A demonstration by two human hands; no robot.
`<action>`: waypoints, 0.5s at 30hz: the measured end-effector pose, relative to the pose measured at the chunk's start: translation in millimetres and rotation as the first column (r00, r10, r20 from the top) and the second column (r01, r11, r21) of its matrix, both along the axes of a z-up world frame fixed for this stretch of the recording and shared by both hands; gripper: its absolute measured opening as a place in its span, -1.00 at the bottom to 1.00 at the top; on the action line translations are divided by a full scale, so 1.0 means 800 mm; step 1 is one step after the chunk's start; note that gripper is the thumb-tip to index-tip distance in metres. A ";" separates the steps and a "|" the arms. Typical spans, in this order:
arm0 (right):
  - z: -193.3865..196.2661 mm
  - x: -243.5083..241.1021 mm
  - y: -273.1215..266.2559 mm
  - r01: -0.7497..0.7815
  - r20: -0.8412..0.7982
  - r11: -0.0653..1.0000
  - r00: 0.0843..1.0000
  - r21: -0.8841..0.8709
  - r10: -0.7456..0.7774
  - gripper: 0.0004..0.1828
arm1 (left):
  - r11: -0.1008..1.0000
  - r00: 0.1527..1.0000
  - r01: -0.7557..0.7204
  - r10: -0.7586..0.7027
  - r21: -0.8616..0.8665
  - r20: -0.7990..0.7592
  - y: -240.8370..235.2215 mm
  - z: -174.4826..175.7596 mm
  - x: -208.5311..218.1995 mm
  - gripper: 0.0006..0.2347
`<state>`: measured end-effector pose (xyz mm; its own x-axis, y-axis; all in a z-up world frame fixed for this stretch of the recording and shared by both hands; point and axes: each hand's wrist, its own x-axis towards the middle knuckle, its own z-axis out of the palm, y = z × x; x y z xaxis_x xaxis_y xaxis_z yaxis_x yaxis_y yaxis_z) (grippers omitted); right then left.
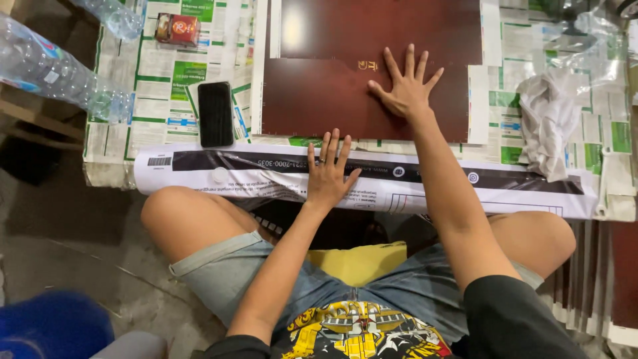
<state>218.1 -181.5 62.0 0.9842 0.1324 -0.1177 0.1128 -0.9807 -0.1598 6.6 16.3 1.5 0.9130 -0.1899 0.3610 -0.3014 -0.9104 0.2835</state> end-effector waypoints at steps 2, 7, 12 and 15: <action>0.005 0.010 0.002 0.014 0.002 1.000 1.000 0.009 -0.014 0.06 | 0.999 1.000 -0.006 0.005 -0.042 -0.022 -0.001 0.001 0.000 -0.29; 0.004 0.036 0.001 0.019 -0.016 1.000 1.000 0.021 -0.018 0.08 | 1.000 0.999 -0.015 0.014 -0.021 -0.036 -0.002 -0.001 0.002 -0.28; 0.010 0.058 0.003 0.021 -0.021 0.999 1.000 0.037 -0.020 0.09 | 1.000 1.000 -0.021 0.021 -0.021 -0.022 -0.003 -0.005 0.003 -0.28; 0.014 0.076 0.004 0.021 -0.014 0.999 1.000 0.050 -0.020 0.10 | 1.000 1.000 -0.023 0.022 -0.013 -0.019 -0.001 -0.003 0.005 -0.28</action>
